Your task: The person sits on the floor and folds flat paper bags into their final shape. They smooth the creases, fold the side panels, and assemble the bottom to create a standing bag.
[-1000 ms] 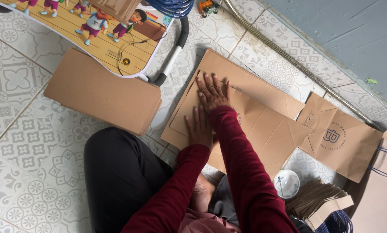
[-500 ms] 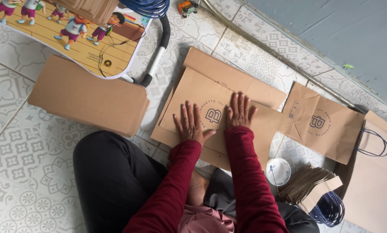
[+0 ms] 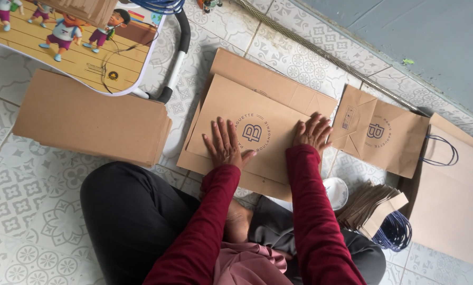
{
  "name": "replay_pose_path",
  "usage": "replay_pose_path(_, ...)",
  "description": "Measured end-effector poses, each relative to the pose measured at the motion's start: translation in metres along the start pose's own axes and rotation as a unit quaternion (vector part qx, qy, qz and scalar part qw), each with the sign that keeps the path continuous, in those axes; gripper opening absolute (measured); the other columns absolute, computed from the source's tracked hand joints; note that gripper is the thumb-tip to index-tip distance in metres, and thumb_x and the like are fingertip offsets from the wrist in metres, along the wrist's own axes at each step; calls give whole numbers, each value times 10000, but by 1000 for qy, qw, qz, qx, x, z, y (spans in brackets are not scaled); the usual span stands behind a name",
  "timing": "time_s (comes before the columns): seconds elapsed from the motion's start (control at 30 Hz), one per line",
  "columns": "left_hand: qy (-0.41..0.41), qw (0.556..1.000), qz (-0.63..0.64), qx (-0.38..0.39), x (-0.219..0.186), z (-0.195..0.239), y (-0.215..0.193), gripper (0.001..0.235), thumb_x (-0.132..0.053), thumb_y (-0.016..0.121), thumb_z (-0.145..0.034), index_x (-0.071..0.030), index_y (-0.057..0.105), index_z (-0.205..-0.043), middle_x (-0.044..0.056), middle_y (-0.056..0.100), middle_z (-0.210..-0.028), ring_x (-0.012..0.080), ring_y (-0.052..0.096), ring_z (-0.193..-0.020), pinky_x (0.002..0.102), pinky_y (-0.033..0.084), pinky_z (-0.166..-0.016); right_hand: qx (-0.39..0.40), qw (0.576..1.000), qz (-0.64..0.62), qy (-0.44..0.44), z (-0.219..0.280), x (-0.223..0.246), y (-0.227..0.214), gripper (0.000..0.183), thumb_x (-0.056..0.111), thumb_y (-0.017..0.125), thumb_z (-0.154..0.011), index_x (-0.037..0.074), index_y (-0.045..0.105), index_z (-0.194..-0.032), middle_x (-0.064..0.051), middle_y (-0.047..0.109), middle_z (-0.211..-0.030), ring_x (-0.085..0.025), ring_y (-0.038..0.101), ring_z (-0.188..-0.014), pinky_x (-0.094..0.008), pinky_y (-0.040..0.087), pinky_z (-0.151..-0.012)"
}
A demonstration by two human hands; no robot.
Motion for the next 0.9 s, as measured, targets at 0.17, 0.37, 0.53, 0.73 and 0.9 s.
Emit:
replay_pose_path(0.17,-8,998,-57,9,-1,-4,16,1355,-947,534,-686,-121,55,-1648,218,-29,-1712,410,-86,-1575,719,-102,-1181,-26,996,-19,-81,19,55,10,625,446,92,-1107,219,-119,-1650,-134,-140,-1713,-330,-156,-1568,-616,-123,-1222)
replay_pose_path(0.37,-9,996,-72,45,-3,-2,12,1351,-882,609,-664,-111,79,-1638,239,10,-1703,410,-39,-1580,738,-28,-1196,-56,972,1,-228,73,183,-1,611,356,180,-1107,294,-45,-1671,-121,-77,-1730,-332,-110,-1576,-575,-76,-1250)
replay_pose_path(0.53,-1,991,-68,111,0,-10,47,1003,-729,460,-918,-158,77,-1648,159,45,-1718,389,-41,-1579,702,18,-1214,-97,938,21,-332,92,281,12,635,402,204,-1092,336,-67,-1663,-105,-86,-1732,-338,-144,-1571,-594,-139,-1218)
replay_pose_path(0.73,39,960,-169,222,-1,-2,32,744,-575,366,-1010,-283,101,-1641,43,79,-1729,401,-112,-1568,777,-52,-1175,-88,925,46,-366,92,314,22,636,496,212,-1101,369,-73,-1655,-76,-156,-1720,-331,-188,-1562,-610,-139,-1220)
replay_pose_path(0.9,13,987,-53,153,-1,-6,45,766,-513,364,-1042,-163,58,-1650,167,42,-1717,423,-38,-1572,721,36,-1204,-25,914,13,-405,72,256,14,644,580,178,-1097,348,-49,-1653,-66,-66,-1735,-301,-76,-1592,-576,-21,-1273)
Point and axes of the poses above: each hand's wrist, its own z-axis away from the middle knuckle, its own y-axis out of the palm, x = y × z, the point moved 7 cm from there along -z, towards the middle knuckle
